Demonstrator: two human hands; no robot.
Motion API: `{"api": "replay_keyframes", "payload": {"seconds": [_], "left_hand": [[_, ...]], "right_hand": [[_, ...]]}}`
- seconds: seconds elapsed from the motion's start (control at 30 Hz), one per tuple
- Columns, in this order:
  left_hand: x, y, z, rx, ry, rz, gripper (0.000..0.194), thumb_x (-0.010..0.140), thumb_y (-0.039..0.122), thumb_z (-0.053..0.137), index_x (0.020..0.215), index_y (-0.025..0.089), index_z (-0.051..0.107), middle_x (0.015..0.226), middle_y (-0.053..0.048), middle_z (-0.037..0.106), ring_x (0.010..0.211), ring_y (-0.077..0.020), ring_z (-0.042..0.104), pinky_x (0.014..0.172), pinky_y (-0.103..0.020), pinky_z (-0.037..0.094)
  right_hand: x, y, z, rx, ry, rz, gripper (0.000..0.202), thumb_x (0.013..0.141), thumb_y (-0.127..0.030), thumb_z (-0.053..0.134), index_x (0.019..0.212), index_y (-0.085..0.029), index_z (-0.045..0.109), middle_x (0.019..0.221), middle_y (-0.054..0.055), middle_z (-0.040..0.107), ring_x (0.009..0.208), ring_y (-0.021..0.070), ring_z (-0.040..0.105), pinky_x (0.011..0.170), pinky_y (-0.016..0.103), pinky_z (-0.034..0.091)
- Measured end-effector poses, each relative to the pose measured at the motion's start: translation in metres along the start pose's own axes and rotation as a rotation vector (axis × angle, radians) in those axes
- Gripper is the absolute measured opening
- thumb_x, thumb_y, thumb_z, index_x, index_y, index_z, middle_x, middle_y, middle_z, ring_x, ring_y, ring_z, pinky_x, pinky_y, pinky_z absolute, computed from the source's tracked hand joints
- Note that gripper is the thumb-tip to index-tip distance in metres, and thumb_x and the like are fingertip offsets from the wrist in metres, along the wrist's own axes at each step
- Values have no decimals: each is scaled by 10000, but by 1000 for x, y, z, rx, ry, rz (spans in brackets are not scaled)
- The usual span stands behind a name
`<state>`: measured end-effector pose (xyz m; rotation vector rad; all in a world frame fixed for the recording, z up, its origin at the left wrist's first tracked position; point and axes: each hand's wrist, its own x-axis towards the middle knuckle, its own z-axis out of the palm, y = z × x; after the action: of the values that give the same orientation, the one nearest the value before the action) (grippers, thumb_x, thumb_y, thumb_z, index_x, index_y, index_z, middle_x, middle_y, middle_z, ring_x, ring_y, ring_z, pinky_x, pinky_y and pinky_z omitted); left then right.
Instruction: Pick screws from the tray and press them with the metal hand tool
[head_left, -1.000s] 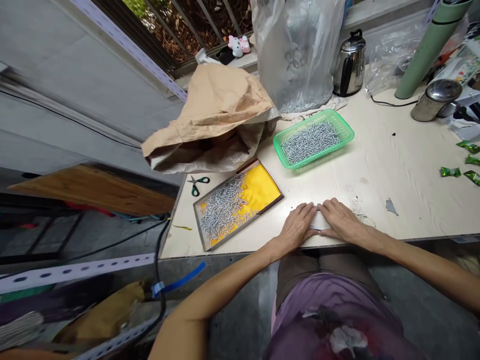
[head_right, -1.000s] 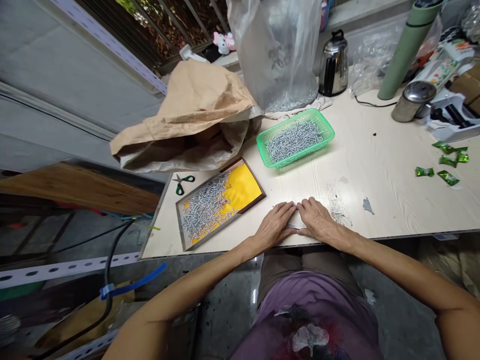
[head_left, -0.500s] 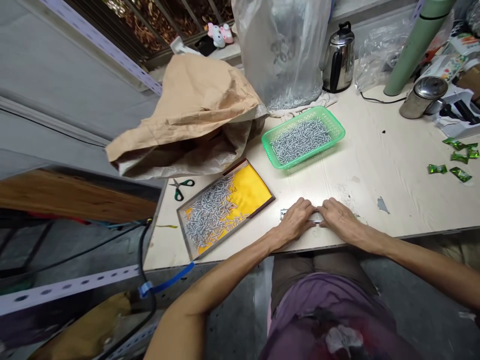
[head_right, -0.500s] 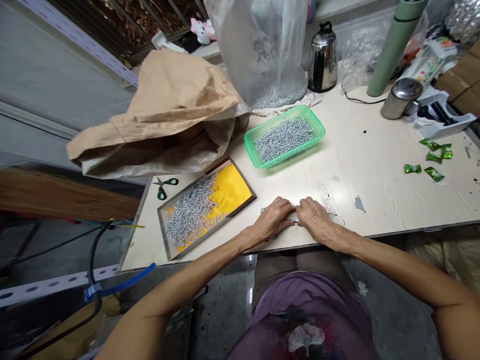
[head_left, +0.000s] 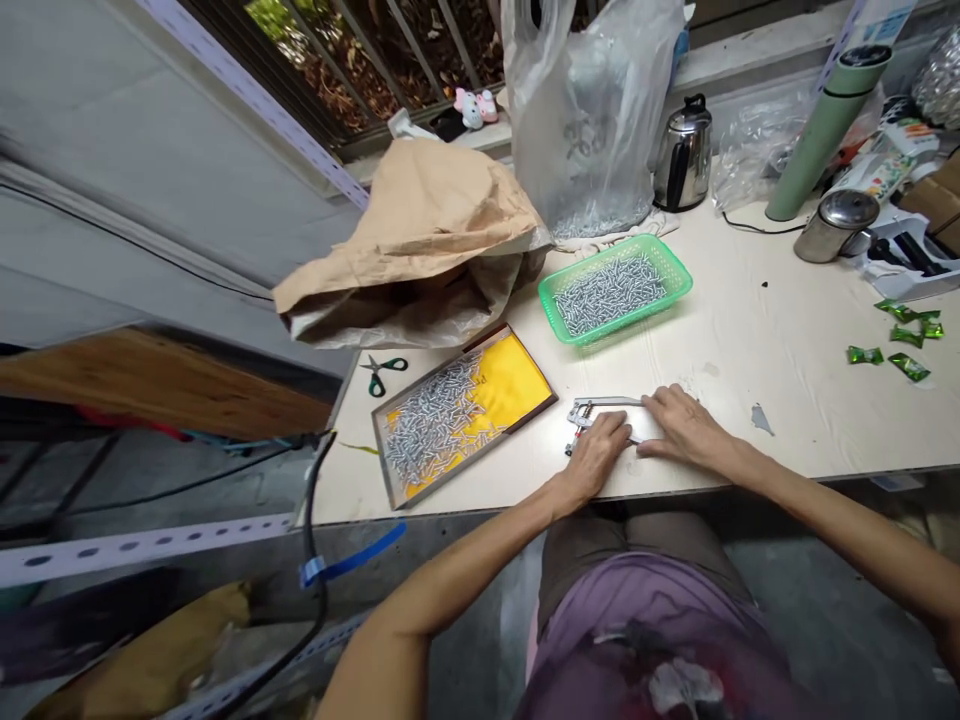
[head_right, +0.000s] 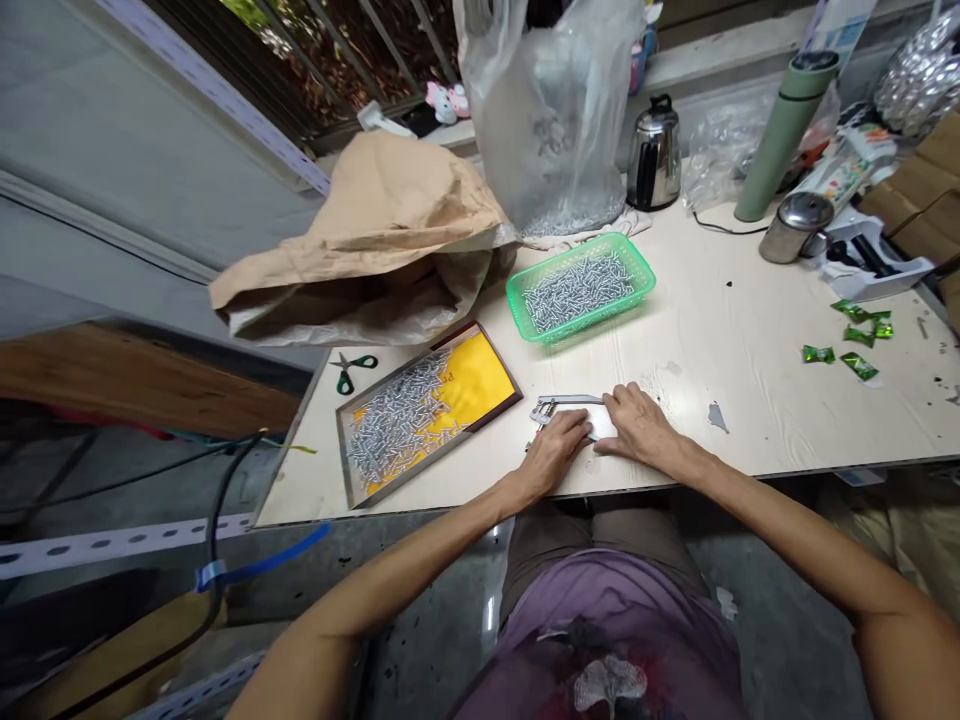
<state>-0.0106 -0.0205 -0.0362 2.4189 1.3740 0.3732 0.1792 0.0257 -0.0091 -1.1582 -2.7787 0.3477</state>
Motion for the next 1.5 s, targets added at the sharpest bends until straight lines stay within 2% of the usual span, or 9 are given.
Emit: {"api": "replay_keyframes", "payload": {"seconds": [0.27,0.4,0.67,0.83,0.93,1.03,1.2,1.37,1.5], "left_hand": [[-15,14,7,-15,-63,26,358,943,71,276,1141,204,543,1122,-95,553,1037,-208,520,971,-422,447],[-12,13,8,-111,-11,48,298,955,143,336,1161,214,540,1098,-93,572,1040,-215,528,929,-418,479],[-49,16,15,-150,200,97,309,924,356,530,1182,188,561,1219,-95,563,1023,-196,585,869,-402,521],[-81,-42,-35,-4,410,-83,228,950,243,454,1087,175,623,987,-104,622,907,-198,577,797,-367,506],[-86,-93,-72,260,483,-498,210,935,208,467,955,161,671,863,-84,623,849,-202,546,762,-339,476],[-85,-128,-95,381,230,-639,195,905,168,501,967,180,686,914,-79,621,909,-211,522,759,-309,452],[-83,-145,-99,428,-72,-534,236,893,105,457,862,162,684,915,-106,610,937,-237,515,752,-318,429],[-85,-157,-96,392,-17,-505,214,876,133,468,737,167,627,858,-99,618,883,-235,551,739,-317,435],[-84,-150,-102,304,152,-551,215,859,209,465,691,182,596,805,-77,636,843,-228,577,728,-316,450]], "right_hand": [[33,30,-6,-15,-56,111,174,912,-165,486,881,-139,655,906,104,633,879,220,532,770,321,383],[54,18,-17,-92,-101,129,171,901,-162,506,887,-143,675,931,112,639,904,230,520,759,332,352],[86,-64,-3,-64,-244,-496,194,891,-129,511,789,-181,667,949,91,624,956,221,480,722,330,348],[88,-63,27,14,-143,-593,231,901,-69,444,769,-155,614,850,85,608,852,199,508,721,326,392],[82,-53,36,220,-10,-638,253,947,-112,366,850,-158,595,826,72,607,778,180,525,696,309,428],[79,-43,31,465,245,-553,248,972,-158,326,944,-174,572,840,63,619,791,167,565,701,290,468],[106,-14,-16,424,612,-265,182,958,-216,409,1019,-211,581,879,43,662,807,172,612,737,308,498],[127,10,-66,44,607,71,350,909,-192,459,1251,-189,534,1189,136,621,1026,285,595,855,454,482],[93,2,-52,10,477,15,426,886,-172,488,1309,-220,506,1200,129,608,1084,277,575,867,442,497]]}}
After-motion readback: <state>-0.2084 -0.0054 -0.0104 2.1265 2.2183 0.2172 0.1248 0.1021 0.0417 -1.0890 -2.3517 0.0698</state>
